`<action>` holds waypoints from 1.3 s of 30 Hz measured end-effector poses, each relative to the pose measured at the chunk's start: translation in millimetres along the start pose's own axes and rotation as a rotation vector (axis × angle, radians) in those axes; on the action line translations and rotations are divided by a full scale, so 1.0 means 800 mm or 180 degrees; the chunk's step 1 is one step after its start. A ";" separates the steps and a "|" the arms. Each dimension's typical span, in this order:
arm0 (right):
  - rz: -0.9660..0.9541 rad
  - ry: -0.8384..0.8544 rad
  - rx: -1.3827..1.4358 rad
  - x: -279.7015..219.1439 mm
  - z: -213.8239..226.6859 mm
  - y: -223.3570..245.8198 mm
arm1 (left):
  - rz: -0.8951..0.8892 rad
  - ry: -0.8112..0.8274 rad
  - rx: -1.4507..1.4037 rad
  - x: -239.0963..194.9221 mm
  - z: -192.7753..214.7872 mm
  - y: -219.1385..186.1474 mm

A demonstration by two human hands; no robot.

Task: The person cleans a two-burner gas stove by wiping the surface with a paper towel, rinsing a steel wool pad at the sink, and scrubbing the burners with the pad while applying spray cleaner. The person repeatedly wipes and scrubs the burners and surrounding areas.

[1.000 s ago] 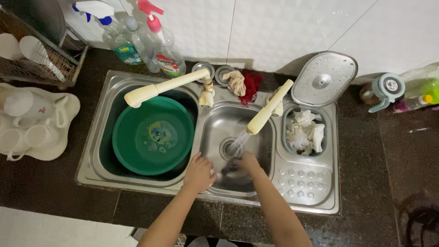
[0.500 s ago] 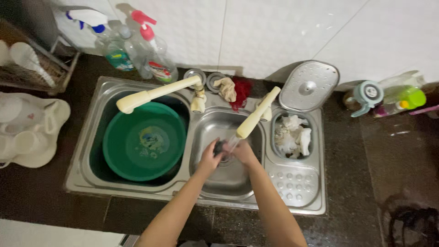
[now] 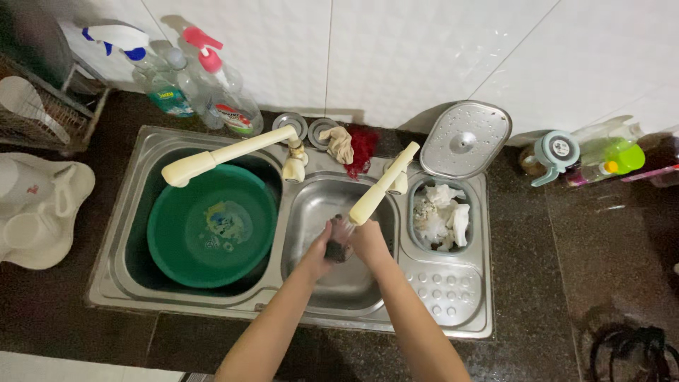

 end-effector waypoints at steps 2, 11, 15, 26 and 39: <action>-0.0300 0.0302 0.0352 -0.006 0.008 0.000 | -0.0144 0.0159 0.0033 -0.007 -0.012 -0.004; 0.0132 0.0403 0.0289 -0.025 0.014 0.026 | -0.0342 0.0913 -0.0531 0.017 -0.013 0.012; 0.0388 -0.0267 0.0199 -0.029 0.039 0.021 | -0.0193 0.0213 -0.0183 0.026 0.002 0.015; -0.1384 -0.0936 0.3754 0.091 0.074 -0.137 | -0.0352 0.0201 -0.0053 -0.012 -0.051 -0.022; -0.1662 -0.0278 0.5415 0.144 -0.006 -0.198 | -0.0503 0.0221 0.0077 -0.059 -0.071 -0.049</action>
Point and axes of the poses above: each hand's wrist, its own x-axis towards the middle knuckle, its own z-axis out of the back of the hand, y = z × x, the point moved 8 cm from there along x, towards the middle knuckle, and after that the axes turned 10 degrees about -z, right-handed, at the moved point
